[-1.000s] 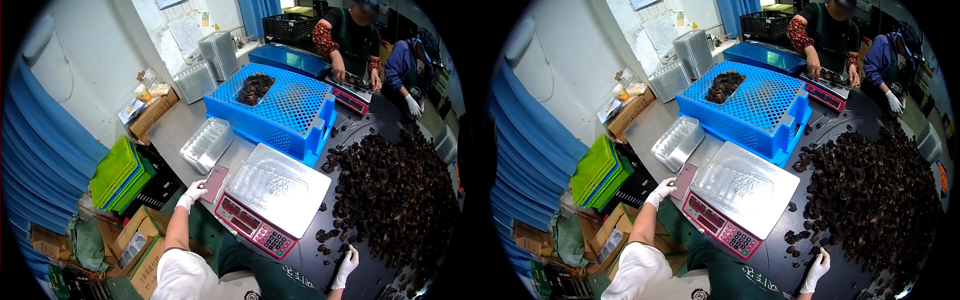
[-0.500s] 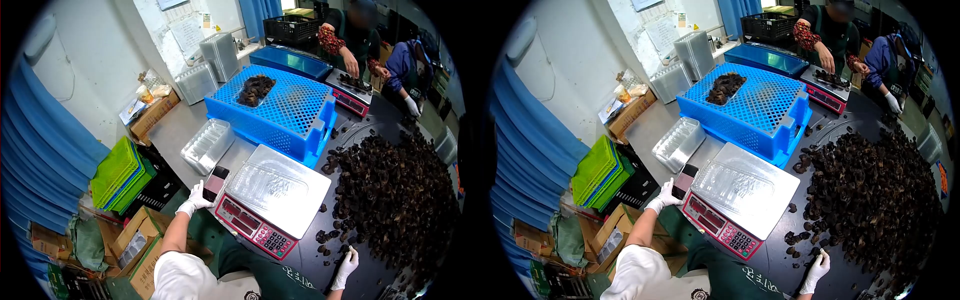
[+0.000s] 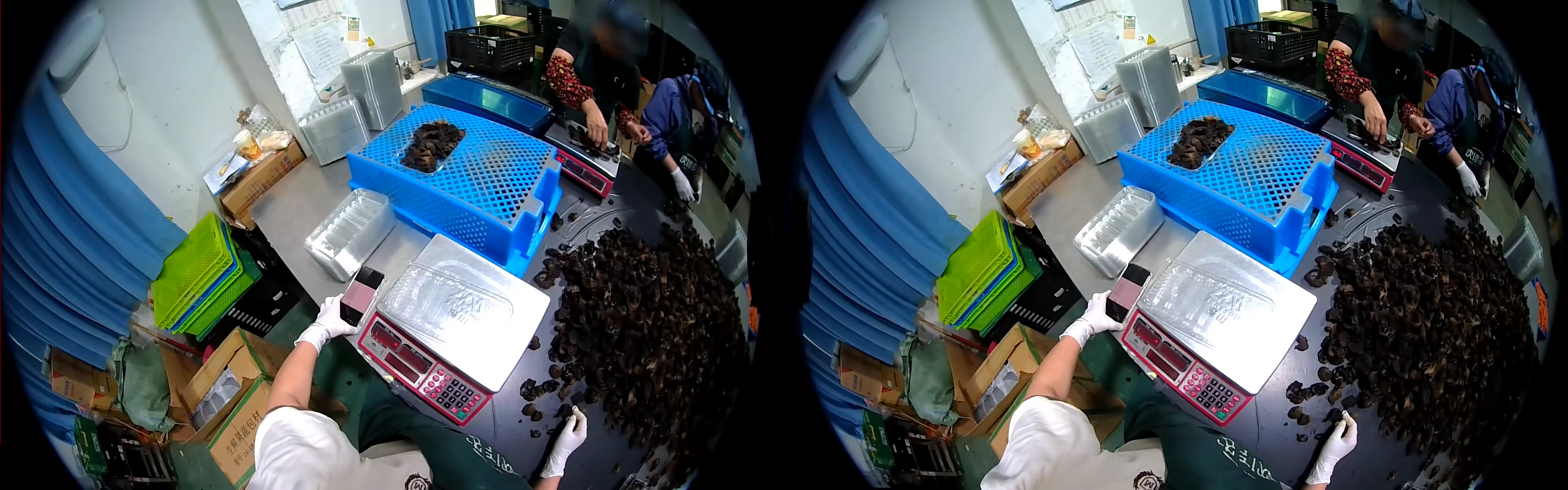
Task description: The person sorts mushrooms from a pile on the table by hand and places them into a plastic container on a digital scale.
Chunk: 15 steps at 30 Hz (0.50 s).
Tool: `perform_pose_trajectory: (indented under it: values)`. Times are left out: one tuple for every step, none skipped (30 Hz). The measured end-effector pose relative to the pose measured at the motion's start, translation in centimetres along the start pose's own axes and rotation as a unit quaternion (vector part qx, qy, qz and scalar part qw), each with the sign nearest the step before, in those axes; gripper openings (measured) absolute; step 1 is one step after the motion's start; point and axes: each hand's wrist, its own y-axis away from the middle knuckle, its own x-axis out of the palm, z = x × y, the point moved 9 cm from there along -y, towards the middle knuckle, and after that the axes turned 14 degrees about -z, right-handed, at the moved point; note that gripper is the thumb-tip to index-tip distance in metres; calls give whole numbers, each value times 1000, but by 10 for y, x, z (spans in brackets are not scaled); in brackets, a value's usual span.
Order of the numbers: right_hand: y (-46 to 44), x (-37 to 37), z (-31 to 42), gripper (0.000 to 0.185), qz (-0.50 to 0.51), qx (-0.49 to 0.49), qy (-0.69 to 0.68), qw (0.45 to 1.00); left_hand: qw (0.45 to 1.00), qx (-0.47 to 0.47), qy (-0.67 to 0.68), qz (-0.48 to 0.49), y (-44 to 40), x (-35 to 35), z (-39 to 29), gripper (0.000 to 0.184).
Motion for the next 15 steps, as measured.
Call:
perform_pose_trajectory:
  values:
    - [-1,0,-1,17,-4,-15,3,1000,1000,0,-2,1,0,0,0,116]
    - [-1,0,-1,17,-8,-30,6,1000,1000,0,-2,1,0,0,0,116]
    - [-1,0,-2,17,-8,-30,6,999,1000,-1,-3,3,0,0,0,116]
    - [-1,0,-3,17,-10,-34,6,999,1000,-2,-4,4,0,1,0,117]
    - [-1,-1,-2,16,-12,-38,7,999,1000,-1,-3,4,0,1,0,117]
    - [-1,-1,0,16,-12,-39,7,999,1000,-1,-2,6,0,1,0,118]
    - [-1,-1,1,16,-6,-26,8,1000,1000,-1,-1,8,0,1,0,118]
    - [-1,0,1,16,0,-13,8,1000,1000,-1,-1,8,0,1,1,118]
    - [-1,0,1,16,0,-13,8,1000,1000,0,1,8,0,2,1,119]
    - [-1,0,1,16,-1,-14,3,1000,1000,1,2,7,-1,2,1,119]
    - [-1,0,1,16,-2,-16,-2,1000,1000,1,2,7,-1,3,2,119]
    - [-1,0,-2,16,-1,-16,-2,1000,1000,0,7,6,-2,5,4,119]
    - [-1,0,-4,16,-7,-28,0,1000,1000,-1,13,5,-2,6,6,120]
    - [-1,-1,-4,16,-13,-41,1,999,1000,-2,13,5,-4,7,8,120]
    - [-1,-1,-5,16,-12,-41,1,999,1000,3,12,10,-5,9,9,121]
